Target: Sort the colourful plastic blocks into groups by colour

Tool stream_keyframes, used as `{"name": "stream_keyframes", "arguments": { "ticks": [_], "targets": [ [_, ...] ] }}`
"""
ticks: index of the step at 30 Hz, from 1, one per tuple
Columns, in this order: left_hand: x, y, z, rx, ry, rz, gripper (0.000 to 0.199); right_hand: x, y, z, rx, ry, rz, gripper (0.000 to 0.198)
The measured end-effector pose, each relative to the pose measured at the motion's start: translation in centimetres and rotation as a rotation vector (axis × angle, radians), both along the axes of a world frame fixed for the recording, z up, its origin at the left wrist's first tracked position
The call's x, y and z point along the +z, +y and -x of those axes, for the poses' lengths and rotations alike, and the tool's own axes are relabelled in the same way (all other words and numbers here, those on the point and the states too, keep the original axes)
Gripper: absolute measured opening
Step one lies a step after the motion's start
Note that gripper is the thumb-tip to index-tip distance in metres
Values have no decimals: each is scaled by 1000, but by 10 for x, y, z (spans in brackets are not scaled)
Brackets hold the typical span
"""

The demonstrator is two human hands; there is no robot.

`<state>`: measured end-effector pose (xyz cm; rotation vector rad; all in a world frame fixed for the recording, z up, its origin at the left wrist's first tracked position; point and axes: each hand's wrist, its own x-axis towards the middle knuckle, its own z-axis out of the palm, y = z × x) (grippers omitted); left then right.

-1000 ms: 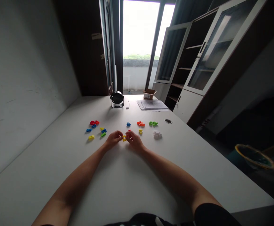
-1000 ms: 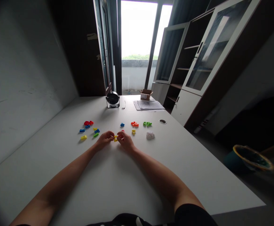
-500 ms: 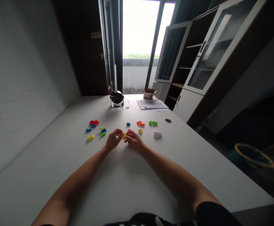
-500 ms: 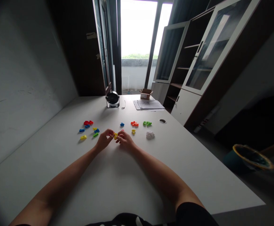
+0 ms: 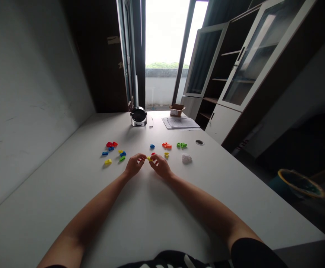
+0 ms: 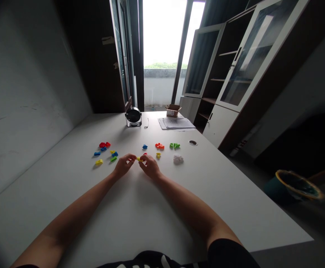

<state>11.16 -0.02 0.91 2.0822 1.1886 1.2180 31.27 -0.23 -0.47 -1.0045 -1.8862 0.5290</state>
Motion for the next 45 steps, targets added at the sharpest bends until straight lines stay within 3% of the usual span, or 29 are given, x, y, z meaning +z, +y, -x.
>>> {"name": "stream_keyframes", "arguments": {
  "ticks": [6, 11, 15, 21, 34, 45],
  "targets": [
    [-9, 4, 4, -12, 5, 90, 22, 18, 12, -24, -292, -238, -140, 6],
    [-13, 6, 6, 0, 39, 151, 21, 29, 24, -56, -543, -555, -17, 10],
    [-10, 5, 6, -26, 68, 155, 20, 31, 28, -67, -635, -702, 60, 16],
    [-9, 3, 6, -16, 81, 153, 21, 28, 27, -68, -609, -748, 123, 18],
    [-6, 2, 7, -26, 105, 154, 20, 16, 29, -66, -587, -616, 187, 24],
    [-4, 0, 7, -30, 129, 141, 20, 14, 26, -60, -502, -641, 77, 35]
  ]
}}
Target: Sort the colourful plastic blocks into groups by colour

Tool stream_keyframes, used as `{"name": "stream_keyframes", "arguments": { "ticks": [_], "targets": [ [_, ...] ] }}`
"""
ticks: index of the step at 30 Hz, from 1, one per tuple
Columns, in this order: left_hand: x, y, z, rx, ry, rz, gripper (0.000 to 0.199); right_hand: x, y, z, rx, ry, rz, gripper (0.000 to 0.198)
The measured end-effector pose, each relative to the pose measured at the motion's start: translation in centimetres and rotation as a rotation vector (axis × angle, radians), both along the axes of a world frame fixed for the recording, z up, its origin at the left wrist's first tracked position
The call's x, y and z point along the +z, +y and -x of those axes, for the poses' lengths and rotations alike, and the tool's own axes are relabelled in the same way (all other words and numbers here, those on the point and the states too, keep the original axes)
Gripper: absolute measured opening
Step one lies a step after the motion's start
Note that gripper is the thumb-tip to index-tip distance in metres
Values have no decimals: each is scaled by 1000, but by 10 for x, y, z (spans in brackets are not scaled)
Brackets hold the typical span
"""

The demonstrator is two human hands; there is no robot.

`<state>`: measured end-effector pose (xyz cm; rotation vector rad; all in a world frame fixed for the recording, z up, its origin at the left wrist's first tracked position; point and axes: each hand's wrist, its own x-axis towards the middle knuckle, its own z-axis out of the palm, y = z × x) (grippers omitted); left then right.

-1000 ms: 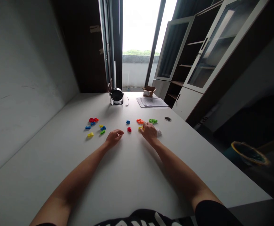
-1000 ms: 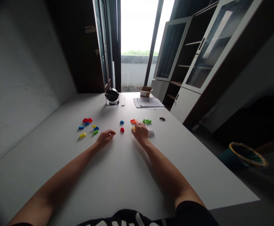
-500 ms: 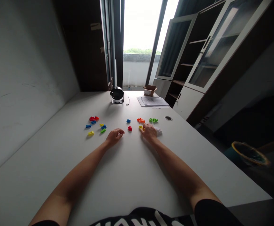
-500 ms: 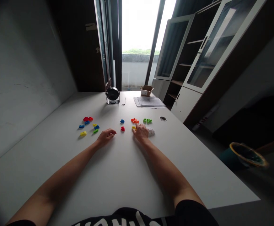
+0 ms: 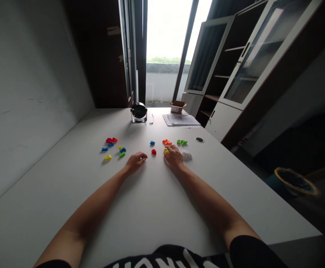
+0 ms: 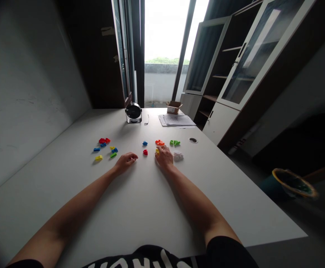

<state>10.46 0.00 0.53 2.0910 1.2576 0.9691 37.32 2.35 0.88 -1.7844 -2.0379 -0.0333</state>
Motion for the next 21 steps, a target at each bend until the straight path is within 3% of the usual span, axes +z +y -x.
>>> {"name": "stream_keyframes", "arguments": {
  "ticks": [6, 21],
  "targets": [
    [-1, 1, 0, 11, 12, -9, 19, -2, 3, -1, 77, -42, 13, 37],
    [-2, 4, 5, 66, 49, -48, 21, 0, 6, -6, 85, -28, 38, 36]
  ]
}}
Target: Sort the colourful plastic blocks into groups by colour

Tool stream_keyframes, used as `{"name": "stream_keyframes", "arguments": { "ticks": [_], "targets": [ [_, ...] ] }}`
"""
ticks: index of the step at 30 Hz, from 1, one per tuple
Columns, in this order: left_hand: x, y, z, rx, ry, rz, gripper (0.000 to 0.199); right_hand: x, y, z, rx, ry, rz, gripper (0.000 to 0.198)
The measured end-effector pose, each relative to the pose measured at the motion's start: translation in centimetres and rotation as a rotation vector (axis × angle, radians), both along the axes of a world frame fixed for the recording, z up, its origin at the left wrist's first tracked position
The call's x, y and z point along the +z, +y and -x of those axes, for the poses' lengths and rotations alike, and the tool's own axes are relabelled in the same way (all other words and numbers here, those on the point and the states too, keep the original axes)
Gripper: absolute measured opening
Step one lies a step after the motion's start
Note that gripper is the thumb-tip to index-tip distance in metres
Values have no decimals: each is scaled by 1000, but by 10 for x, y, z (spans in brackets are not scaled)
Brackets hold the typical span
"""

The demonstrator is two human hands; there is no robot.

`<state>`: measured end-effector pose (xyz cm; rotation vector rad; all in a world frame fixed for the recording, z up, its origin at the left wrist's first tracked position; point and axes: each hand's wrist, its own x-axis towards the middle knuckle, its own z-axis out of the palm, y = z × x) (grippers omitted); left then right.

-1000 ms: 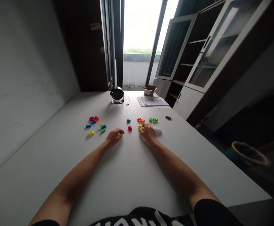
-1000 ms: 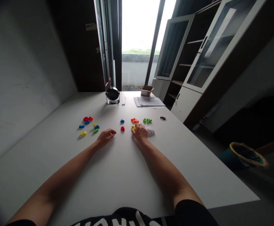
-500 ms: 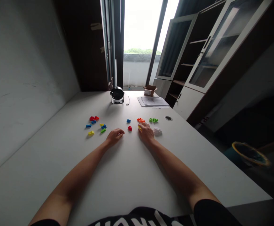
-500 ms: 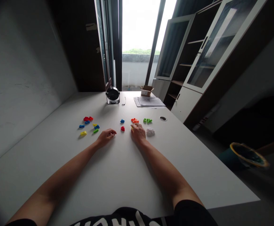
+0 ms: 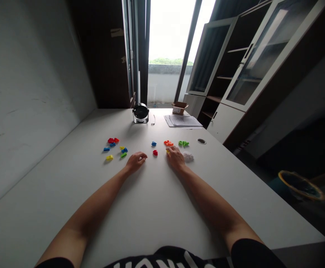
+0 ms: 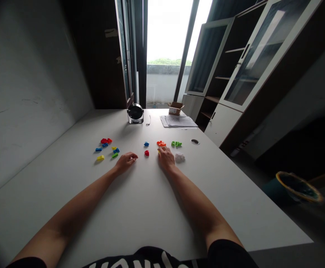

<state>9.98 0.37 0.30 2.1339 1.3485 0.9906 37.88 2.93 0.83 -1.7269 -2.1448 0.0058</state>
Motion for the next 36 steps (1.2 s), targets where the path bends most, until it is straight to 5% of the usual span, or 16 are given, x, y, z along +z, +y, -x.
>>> {"name": "stream_keyframes", "arguments": {
  "ticks": [7, 12, 17, 22, 29, 36],
  "targets": [
    [-1, 8, 12, 144, 80, -102, 20, -3, 3, -3, 35, 3, -25, 35],
    [2, 19, 39, 458, 162, -244, 20, -5, 4, -4, 36, 11, -32, 35],
    [-5, 32, 69, 722, 191, -199, 23, -8, 6, -5, 43, 19, -36, 36],
    [-16, 41, 81, 709, 219, -133, 37, -13, 9, -6, 47, 28, -66, 34],
    [-18, 43, 85, 738, 289, 5, 29, -16, 12, -4, 65, 85, -119, 29],
    [-25, 49, 89, 666, 110, -78, 22, -19, 12, -2, 84, 139, -193, 25]
  ]
}}
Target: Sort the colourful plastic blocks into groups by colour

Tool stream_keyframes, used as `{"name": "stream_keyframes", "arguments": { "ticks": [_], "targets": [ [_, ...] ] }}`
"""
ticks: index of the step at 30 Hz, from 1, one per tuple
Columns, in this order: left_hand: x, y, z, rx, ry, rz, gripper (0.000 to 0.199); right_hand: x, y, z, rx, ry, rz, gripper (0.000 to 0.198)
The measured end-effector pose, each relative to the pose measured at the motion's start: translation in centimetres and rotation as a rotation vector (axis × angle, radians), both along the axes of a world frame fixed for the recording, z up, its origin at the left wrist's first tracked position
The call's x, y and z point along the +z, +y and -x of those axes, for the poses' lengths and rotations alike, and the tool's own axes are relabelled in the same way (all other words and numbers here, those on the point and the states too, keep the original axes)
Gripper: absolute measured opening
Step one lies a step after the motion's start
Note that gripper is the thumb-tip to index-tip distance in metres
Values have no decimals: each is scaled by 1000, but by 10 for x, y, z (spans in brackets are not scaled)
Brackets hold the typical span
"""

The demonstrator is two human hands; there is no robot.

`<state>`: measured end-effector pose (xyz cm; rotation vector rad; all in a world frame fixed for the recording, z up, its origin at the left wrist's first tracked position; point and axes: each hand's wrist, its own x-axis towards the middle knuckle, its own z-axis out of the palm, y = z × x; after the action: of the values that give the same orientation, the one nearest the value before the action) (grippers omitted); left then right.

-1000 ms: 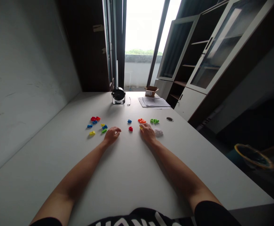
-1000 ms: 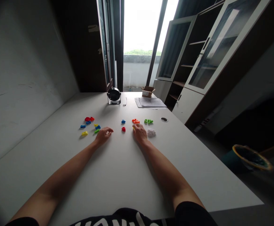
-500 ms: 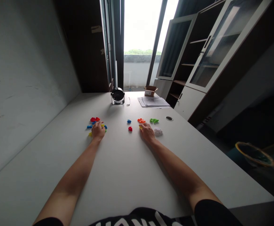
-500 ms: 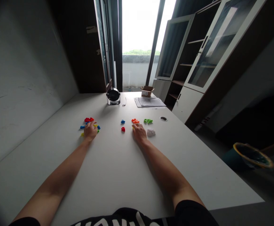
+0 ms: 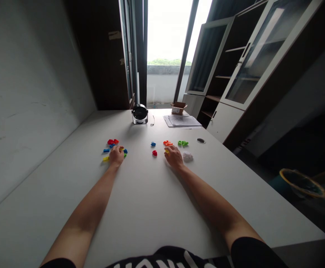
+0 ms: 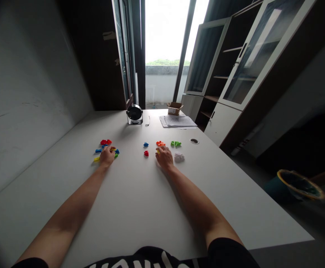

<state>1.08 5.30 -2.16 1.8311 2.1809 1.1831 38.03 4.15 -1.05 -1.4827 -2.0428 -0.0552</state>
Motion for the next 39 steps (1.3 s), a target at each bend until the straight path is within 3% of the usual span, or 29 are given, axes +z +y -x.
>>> {"name": "stream_keyframes", "arguments": {
  "ticks": [5, 9, 17, 23, 31, 39],
  "targets": [
    [3, -2, -6, -88, -63, -161, 21, 0, 0, 1, 20, 32, -74, 22],
    [11, -11, -22, -229, -175, -203, 21, 0, 0, 2, 64, 45, -116, 21],
    [24, -37, -79, -543, -441, -110, 23, 14, -19, 21, 269, 86, -180, 18],
    [30, -49, -101, -727, -622, -26, 30, 22, -45, 51, 368, 220, -138, 22],
    [36, -55, -110, -861, -733, 76, 31, 21, -48, 52, 373, 233, -130, 17],
    [32, -55, -110, -893, -664, 112, 30, 22, -50, 53, 381, 175, -134, 13]
  ]
}}
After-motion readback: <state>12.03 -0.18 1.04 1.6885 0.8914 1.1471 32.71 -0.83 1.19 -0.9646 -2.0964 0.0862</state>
